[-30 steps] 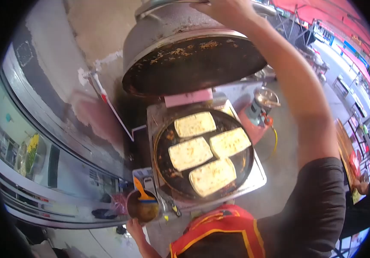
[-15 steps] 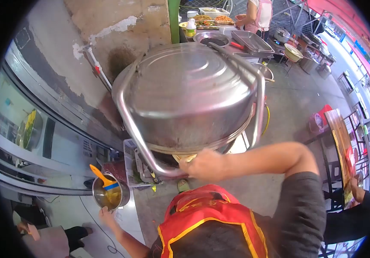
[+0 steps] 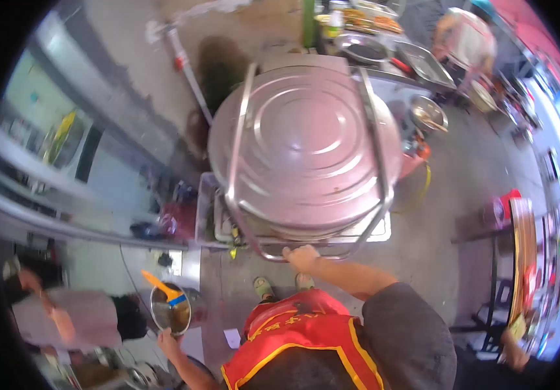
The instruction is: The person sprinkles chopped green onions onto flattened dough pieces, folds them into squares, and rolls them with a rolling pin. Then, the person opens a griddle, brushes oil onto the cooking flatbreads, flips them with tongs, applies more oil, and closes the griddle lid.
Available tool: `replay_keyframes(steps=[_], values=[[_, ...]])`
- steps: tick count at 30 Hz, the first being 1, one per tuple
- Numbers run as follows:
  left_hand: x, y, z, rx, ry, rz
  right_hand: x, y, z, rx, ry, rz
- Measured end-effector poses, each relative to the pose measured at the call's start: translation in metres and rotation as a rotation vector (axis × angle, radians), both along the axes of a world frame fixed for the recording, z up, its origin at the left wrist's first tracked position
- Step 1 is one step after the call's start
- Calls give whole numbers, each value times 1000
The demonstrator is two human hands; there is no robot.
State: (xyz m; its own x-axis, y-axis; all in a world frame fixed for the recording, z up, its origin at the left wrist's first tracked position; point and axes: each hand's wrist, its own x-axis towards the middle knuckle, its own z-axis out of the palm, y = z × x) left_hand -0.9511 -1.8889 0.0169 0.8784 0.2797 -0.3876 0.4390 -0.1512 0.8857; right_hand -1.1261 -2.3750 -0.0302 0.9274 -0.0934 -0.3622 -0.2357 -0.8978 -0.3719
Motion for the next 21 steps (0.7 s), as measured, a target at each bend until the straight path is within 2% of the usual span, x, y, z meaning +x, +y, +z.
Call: replay_keyframes(steps=[3,4,5,7,9,10,11,12,13,14,15,16,19,21], values=[[-22,32,-12,-37,-35,-11,-1,-5,-22,3,3,-12],[-27,16,7,22,-35,39,0,-4,-26,-24,-21,-9],[-34,-3,26,-127,-92,199,-1,-3,-27,-88,25,-41],[-27,27,5,-38,25,193,-2,-8,-44,-104,32,-45],[-19,10,48,36,-44,325,-11,-18,-78,-224,-52,-17],[-15,40,27,-4,-51,315,-3,-11,-56,-234,86,-87],[-4,51,30,-49,-54,341,-4,-15,-68,-299,109,-69],[5,78,10,60,-56,291,-18,-21,-91,-329,-170,-75],[15,89,18,13,-64,306,-23,-23,-109,-382,-272,-144],[26,109,4,26,-45,303,-13,-15,-103,-431,-128,-196],[36,119,3,183,-47,261,-12,-11,-88,-494,31,-254],[49,134,6,348,-47,202,-13,1,-91,-558,8,-279],[85,166,-12,518,-129,203,21,5,-96,-709,-78,-334],[116,187,-6,566,-156,210,55,27,-80,-669,76,-246]])
